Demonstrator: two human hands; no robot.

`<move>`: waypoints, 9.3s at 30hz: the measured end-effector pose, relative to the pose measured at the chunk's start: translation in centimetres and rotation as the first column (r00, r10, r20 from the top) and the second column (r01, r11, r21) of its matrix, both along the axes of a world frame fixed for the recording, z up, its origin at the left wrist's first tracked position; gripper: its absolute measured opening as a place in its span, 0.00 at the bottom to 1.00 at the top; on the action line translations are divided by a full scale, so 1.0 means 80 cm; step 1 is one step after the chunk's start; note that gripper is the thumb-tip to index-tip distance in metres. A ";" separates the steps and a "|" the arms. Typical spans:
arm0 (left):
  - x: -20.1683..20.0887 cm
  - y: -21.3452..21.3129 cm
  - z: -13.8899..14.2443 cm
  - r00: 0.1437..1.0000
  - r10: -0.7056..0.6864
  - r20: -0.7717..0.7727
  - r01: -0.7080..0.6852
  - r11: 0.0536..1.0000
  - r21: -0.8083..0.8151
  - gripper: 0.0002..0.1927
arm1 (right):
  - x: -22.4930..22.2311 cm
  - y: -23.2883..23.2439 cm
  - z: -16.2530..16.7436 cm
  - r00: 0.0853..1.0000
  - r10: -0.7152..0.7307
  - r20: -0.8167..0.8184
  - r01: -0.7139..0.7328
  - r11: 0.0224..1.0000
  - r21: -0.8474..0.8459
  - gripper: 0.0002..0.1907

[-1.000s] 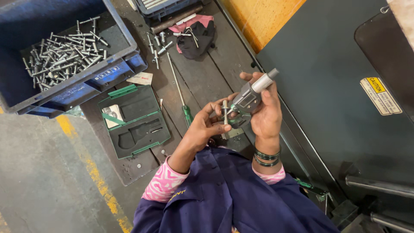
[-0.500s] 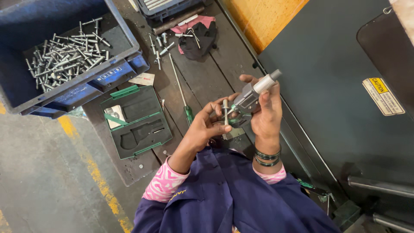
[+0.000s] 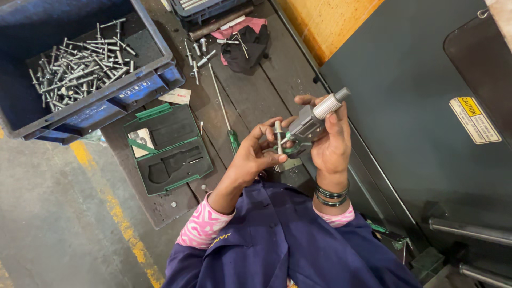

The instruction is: The person removes small machined metal pins from a CNC lathe, carries them to a workbench, and measures each pin with a micrometer, placing measured pins into a blue crate. They briefly reach toward papers on the machine before returning to measuring more pins.

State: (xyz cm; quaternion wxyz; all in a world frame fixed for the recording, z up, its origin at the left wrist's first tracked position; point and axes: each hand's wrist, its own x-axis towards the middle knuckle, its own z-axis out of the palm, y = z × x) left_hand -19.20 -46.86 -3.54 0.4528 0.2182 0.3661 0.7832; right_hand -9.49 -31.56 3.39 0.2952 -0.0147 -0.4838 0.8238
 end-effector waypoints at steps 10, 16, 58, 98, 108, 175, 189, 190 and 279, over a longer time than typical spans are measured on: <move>0.001 0.004 -0.007 1.000 0.000 0.023 0.000 1.000 -0.001 0.23 | 0.000 0.006 -0.014 0.995 -0.074 0.060 0.066 0.991 0.115 0.24; 0.001 0.005 -0.009 1.000 0.015 -0.023 -0.016 0.999 -0.033 0.24 | 0.002 0.012 -0.010 0.990 0.093 -0.103 -0.103 0.990 -0.091 0.25; -0.003 0.012 0.010 1.000 0.003 -0.024 -0.002 0.999 0.047 0.21 | -0.001 0.019 0.006 0.994 0.081 -0.068 -0.084 0.996 -0.030 0.21; -0.007 0.015 0.010 0.997 -0.001 -0.072 0.004 0.999 0.050 0.22 | -0.002 0.023 0.005 0.988 0.121 -0.097 -0.118 0.992 0.038 0.24; -0.005 0.007 0.025 0.998 -0.033 -0.049 0.034 0.999 0.028 0.27 | -0.004 0.020 0.006 0.984 0.143 -0.105 -0.145 0.989 -0.007 0.28; 0.011 -0.007 0.014 0.999 -0.034 -0.032 0.036 0.995 0.089 0.22 | 0.015 0.010 0.002 0.979 0.176 -0.106 -0.191 0.968 -0.162 0.26; 0.014 -0.005 0.009 0.999 -0.047 0.009 0.046 0.996 0.073 0.22 | 0.019 0.010 0.001 0.989 0.143 -0.032 -0.145 0.982 -0.118 0.19; 0.014 -0.004 0.009 0.999 -0.045 0.005 0.044 0.996 0.071 0.22 | 0.019 0.010 0.002 0.989 0.147 -0.033 -0.150 0.981 -0.120 0.18; 0.084 -0.050 -0.196 0.704 0.592 0.392 -0.543 0.805 -0.240 0.22 | -0.046 0.091 -0.248 0.861 0.262 0.436 -0.177 0.958 -0.226 0.20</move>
